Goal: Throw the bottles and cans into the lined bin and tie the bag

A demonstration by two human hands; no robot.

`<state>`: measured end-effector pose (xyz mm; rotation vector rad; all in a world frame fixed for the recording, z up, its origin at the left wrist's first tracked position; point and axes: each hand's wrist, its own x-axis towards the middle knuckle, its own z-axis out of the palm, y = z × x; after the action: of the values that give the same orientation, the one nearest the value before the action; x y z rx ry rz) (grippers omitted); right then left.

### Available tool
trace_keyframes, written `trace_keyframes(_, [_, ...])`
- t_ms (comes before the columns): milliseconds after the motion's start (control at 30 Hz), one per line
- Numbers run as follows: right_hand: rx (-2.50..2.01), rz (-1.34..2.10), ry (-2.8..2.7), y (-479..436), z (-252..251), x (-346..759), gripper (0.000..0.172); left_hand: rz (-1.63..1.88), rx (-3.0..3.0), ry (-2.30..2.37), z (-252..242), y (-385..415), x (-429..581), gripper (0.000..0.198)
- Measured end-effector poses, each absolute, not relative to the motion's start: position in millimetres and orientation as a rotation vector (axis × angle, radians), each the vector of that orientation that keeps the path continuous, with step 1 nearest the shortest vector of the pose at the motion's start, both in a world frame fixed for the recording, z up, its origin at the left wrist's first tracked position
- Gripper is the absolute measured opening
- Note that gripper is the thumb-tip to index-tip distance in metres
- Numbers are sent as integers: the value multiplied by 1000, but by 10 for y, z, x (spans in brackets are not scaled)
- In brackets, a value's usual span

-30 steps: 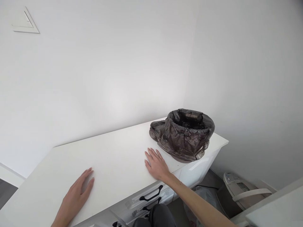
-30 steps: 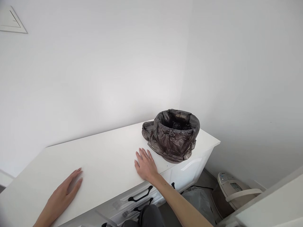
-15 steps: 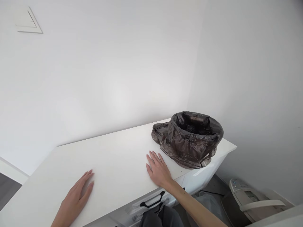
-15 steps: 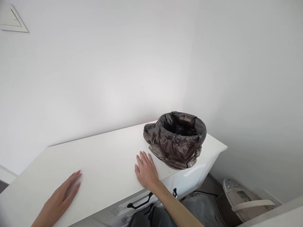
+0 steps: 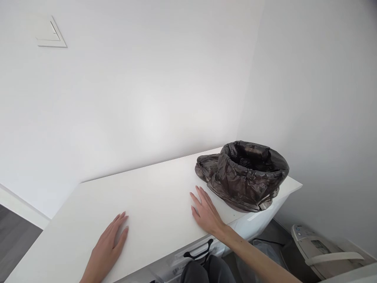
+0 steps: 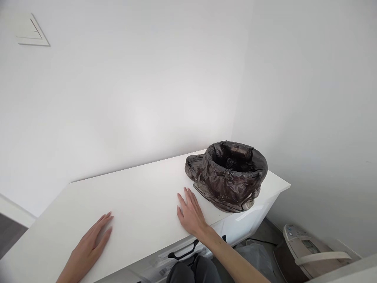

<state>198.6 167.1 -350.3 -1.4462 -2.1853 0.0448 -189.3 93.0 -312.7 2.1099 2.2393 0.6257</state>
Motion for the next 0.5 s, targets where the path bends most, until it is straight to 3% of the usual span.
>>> trace_keyframes(200, [-1304,-272,-2211,1993,-3016,2019,76,636,2085,2231,-3113,898,-1888,56])
trace_keyframes(333, [-1642,-333,-2211,2333,-2588,2026,90,688,2111,2205,-3126,872,-1906,55])
trace_keyframes(500, [-2144,-232,-2190,2597,-2377,2008,92,766,2193,2147,-3167,844,-1952,49])
